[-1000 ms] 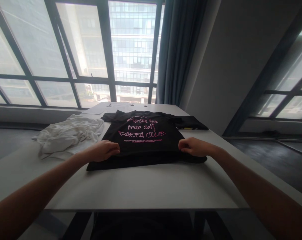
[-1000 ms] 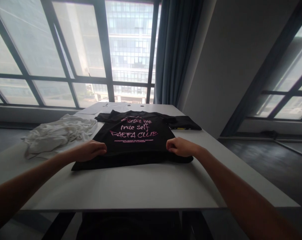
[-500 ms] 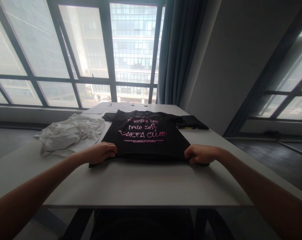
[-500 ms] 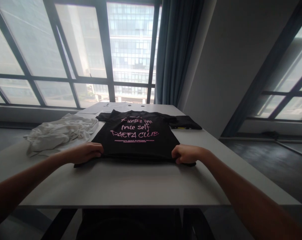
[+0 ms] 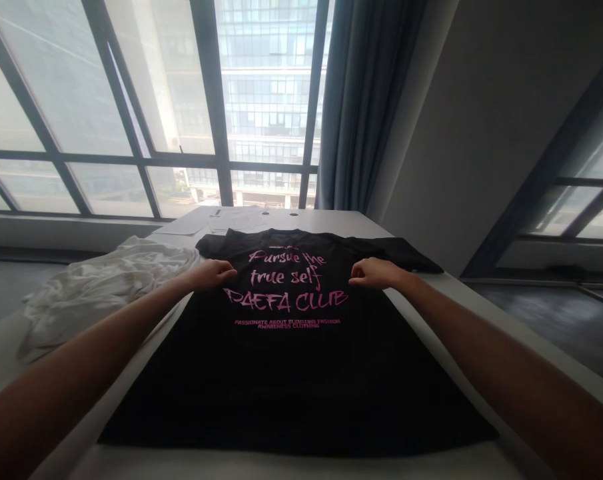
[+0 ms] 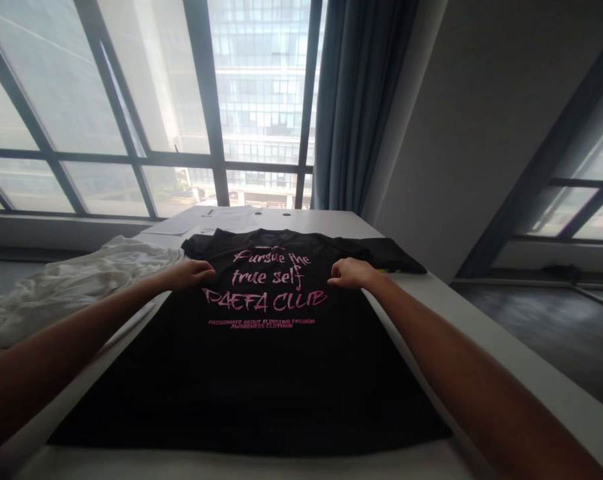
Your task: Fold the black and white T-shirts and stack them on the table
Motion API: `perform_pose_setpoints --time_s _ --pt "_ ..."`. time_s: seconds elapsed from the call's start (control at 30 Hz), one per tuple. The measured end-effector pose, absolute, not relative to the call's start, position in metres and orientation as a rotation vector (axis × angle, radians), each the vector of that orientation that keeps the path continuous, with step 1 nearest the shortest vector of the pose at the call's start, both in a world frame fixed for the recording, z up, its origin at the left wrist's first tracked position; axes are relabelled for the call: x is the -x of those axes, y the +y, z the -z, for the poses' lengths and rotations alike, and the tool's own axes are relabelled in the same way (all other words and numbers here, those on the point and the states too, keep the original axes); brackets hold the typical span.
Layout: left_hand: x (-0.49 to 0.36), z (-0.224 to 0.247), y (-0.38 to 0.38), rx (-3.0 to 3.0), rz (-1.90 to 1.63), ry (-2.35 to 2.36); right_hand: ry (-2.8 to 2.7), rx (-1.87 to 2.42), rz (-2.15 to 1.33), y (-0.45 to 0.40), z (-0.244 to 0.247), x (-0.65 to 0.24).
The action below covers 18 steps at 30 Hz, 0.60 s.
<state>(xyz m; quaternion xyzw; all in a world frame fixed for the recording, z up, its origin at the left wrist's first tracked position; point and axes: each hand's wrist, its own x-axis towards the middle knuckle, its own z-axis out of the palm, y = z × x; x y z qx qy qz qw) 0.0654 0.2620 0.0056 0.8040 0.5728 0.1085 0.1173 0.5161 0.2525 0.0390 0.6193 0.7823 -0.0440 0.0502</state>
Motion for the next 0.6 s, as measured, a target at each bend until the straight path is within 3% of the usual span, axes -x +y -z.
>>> perform_pose_setpoints --time_s 0.23,0.6 --pt "0.000 0.022 0.380 -2.196 -0.326 2.183 2.325 -2.171 -0.178 0.356 -0.011 -0.554" --pt "0.035 0.018 0.448 -1.625 -0.282 2.639 2.049 -2.743 -0.156 0.428 0.006 -0.596"
